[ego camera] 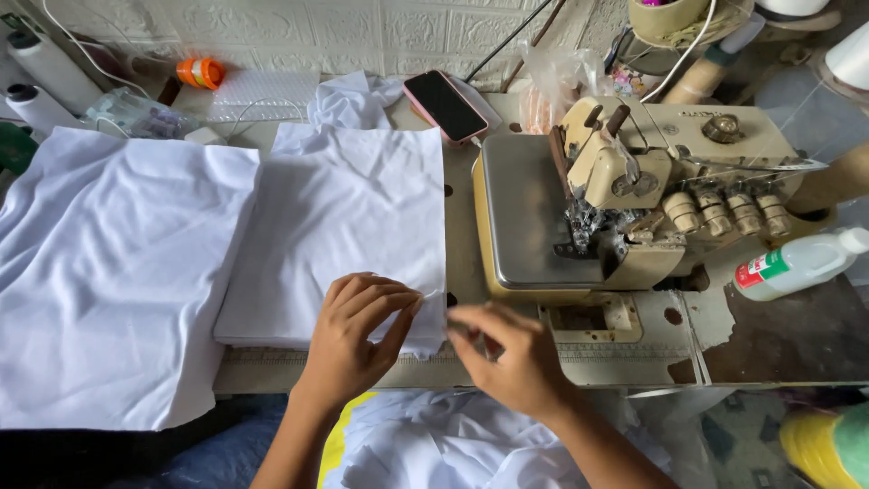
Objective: Picking up, unfolding, and stacking white fabric pieces near an industrial sewing machine.
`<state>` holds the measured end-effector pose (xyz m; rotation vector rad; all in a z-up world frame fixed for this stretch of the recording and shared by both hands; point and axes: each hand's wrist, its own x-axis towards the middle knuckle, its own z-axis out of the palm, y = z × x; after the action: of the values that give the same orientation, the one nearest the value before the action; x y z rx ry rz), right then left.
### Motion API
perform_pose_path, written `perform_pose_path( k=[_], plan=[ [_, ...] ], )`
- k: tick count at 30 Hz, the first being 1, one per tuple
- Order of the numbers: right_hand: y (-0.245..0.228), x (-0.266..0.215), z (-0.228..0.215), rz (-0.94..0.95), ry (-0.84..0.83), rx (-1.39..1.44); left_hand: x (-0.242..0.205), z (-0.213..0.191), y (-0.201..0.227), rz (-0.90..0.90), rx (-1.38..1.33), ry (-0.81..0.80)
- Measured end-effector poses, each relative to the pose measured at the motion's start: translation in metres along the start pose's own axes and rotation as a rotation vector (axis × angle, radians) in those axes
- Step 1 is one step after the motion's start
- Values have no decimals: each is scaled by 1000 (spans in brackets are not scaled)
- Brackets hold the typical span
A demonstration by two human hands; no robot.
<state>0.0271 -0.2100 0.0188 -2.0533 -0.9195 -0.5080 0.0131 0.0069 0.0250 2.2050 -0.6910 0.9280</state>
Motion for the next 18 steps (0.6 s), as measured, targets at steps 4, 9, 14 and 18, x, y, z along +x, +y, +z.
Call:
perform_pose_path(
  k=[4, 9, 14, 18],
  plan=[
    [-2, 35, -10, -14, 12, 33, 6, -4, 1, 69, 17, 22],
    [-3, 56, -14, -8, -64, 202, 6, -16, 0, 82, 6, -32],
    [1, 59, -15, 18, -53, 254, -19, -29, -34, -80, 124, -136],
    [7, 66, -18, 188, -94, 305, -32, -57, -56, -206, 290, -104]
  ],
)
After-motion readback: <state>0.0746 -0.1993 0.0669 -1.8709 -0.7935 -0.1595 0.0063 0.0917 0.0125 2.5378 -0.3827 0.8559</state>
